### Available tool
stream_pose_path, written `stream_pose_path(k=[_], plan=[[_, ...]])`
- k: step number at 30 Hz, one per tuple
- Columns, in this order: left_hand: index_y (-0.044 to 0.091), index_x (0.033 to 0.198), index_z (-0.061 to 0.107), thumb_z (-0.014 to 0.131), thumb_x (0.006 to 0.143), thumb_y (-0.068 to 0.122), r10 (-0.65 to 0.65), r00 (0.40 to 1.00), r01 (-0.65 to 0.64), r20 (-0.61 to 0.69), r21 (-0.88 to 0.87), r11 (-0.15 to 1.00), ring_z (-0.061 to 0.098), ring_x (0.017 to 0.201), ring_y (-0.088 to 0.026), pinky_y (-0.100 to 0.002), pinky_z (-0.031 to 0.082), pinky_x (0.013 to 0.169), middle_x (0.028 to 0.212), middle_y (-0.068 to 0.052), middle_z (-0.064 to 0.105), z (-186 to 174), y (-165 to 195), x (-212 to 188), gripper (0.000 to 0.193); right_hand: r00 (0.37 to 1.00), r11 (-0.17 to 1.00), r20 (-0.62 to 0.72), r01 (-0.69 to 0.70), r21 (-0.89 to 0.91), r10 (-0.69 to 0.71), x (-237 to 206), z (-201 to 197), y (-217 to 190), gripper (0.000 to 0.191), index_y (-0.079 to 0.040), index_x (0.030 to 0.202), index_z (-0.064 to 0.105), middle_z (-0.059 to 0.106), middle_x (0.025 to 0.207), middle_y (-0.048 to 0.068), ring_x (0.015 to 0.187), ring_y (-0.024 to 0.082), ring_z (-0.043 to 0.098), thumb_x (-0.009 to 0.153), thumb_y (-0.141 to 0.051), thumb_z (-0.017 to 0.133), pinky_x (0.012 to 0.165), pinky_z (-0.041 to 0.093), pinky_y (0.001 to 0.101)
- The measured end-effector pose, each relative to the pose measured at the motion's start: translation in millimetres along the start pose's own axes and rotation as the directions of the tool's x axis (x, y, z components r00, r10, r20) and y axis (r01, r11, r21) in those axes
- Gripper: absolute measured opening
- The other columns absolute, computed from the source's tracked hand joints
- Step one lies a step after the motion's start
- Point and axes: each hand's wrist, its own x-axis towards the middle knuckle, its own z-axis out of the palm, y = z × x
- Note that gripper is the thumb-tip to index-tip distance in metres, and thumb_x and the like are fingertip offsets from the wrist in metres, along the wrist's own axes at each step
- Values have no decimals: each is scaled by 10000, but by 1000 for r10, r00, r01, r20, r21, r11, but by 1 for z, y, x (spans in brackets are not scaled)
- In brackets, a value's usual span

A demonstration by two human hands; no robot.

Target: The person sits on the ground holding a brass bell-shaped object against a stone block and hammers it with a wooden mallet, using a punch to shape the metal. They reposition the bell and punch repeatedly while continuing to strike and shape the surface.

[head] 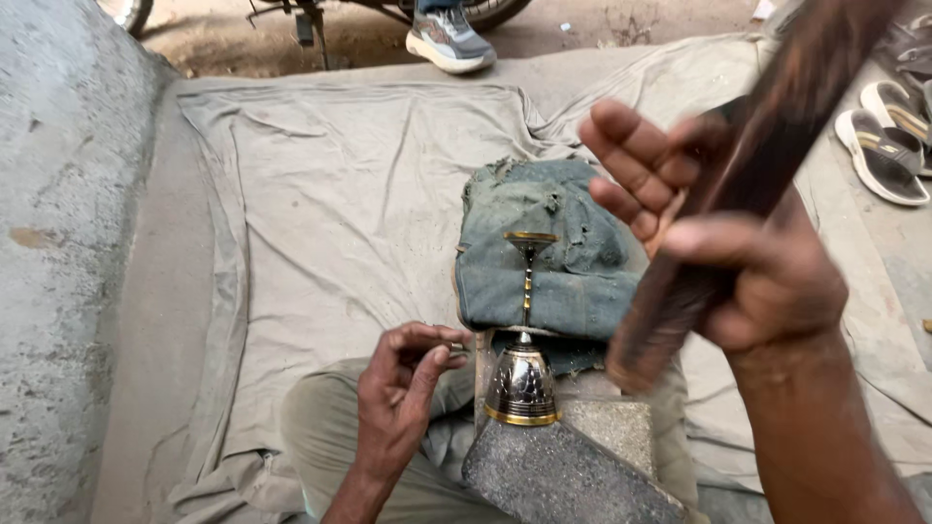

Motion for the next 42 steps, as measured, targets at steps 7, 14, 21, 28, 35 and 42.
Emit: stream_pose_path(k=[7, 14, 21, 28, 35, 42], plan=[[-57, 1174, 560, 649, 988, 37, -231, 959, 257, 163, -162, 953, 786, 948, -223, -332, 695, 773, 1003, -148, 713, 20, -1, 20, 227, 972, 972, 28, -233, -15, 234, 42, 49, -37, 539, -19, 1274, 513, 699, 1158, 285, 1048, 352, 753, 796, 94, 735, 770, 680, 370], [-65, 1229, 684, 814, 919, 44, -134, 971, 124, 196, 63, 990, 697, 908, -119, -249, 608, 818, 977, -106, 737, 30, 3, 16, 354, 965, 959, -147, -239, -155, 217, 5, 5, -5, 464, 23, 1290, 526, 665, 790, 126, 558, 134, 628, 908, -59, 777, 490, 551, 283], [-19, 1228, 679, 814, 901, 106, -395, 897, 374, 197, 136, 917, 698, 842, -67, -218, 625, 733, 945, -27, 725, 32, 7, 24, 375, 737, 711, -408, -657, -250, 538, -127, -80, 20, 496, 46, 1322, 533, 622, 804, 164, 589, 200, 603, 900, -24, 784, 488, 557, 400], [39, 1351, 674, 809, 906, 86, -339, 901, 327, 272, 87, 941, 685, 958, -49, -208, 620, 837, 1035, -11, 721, 39, 21, 22, 467, 623, 585, -482, -772, -250, 616, -176, -90, 7, 740, -10, 1569, 482, 636, 909, 187, 723, 233, 656, 885, 12, 762, 605, 615, 458], [124, 1363, 693, 828, 888, 92, -322, 906, 276, 275, 195, 941, 682, 919, -30, -190, 631, 793, 1038, 3, 746, 40, 31, 16, 495, 896, 917, -227, -398, -25, 383, -167, -70, -1, 648, -40, 1427, 505, 644, 1005, 125, 928, 215, 694, 837, 29, 764, 881, 637, 445], [133, 1365, 673, 849, 897, 101, -236, 928, 171, 287, 235, 957, 655, 872, -44, -194, 607, 723, 1013, -13, 711, 37, 24, 12, 500, 671, 431, -614, -740, -516, 417, -166, -88, 2, 432, 36, 1193, 573, 671, 958, 152, 897, 262, 700, 808, 137, 740, 667, 597, 490]])
